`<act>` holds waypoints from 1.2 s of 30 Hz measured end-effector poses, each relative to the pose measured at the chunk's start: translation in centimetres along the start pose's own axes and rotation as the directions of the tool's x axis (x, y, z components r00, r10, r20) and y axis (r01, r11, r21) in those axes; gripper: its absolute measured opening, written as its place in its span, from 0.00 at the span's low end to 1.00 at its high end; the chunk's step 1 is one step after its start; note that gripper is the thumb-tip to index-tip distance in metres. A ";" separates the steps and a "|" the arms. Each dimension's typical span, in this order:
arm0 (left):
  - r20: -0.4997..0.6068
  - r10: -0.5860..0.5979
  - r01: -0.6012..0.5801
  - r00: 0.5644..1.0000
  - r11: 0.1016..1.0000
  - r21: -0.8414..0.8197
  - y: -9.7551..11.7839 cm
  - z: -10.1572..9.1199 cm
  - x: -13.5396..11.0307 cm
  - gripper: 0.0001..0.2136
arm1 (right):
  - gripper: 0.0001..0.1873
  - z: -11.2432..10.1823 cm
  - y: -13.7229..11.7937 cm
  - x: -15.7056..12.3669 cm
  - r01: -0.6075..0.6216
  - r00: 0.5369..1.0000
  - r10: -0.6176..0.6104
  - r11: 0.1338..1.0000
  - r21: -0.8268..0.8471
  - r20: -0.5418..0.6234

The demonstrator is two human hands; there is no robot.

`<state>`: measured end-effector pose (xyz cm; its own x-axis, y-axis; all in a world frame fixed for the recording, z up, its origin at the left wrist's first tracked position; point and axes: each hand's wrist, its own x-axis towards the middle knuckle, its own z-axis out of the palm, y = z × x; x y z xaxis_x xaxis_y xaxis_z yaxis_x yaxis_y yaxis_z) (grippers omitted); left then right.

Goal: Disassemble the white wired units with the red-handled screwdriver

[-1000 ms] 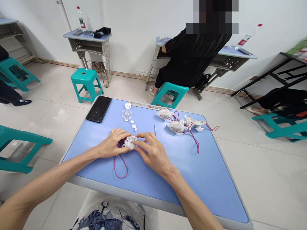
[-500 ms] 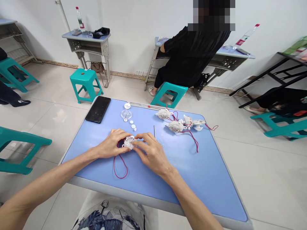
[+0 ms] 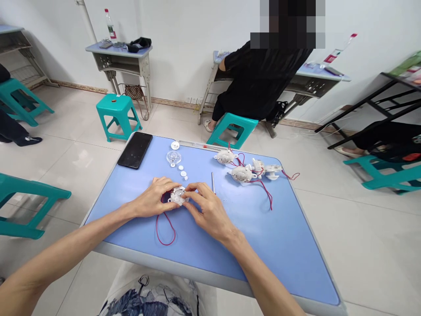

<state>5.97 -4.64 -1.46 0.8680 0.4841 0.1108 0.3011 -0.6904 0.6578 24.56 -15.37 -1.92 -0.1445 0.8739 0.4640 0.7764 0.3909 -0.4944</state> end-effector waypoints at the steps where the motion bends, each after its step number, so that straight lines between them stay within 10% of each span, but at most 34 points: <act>1: 0.001 -0.001 0.001 1.000 1.000 0.000 0.0 0.0 0.0 0.19 | 0.09 0.0 0.0 0.0 -0.008 1.000 0.008 1.000 0.005 0.008; 36: 0.018 -0.019 0.019 1.000 1.000 0.000 0.3 -0.3 0.0 0.19 | 0.07 -0.4 0.0 0.8 -0.154 0.988 0.149 0.976 0.156 0.045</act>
<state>5.99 -4.69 -1.03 0.8694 0.4868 0.0847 0.3174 -0.6815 0.6594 24.68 -14.77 -1.26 -0.0548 0.9344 0.3521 0.6843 0.2919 -0.6682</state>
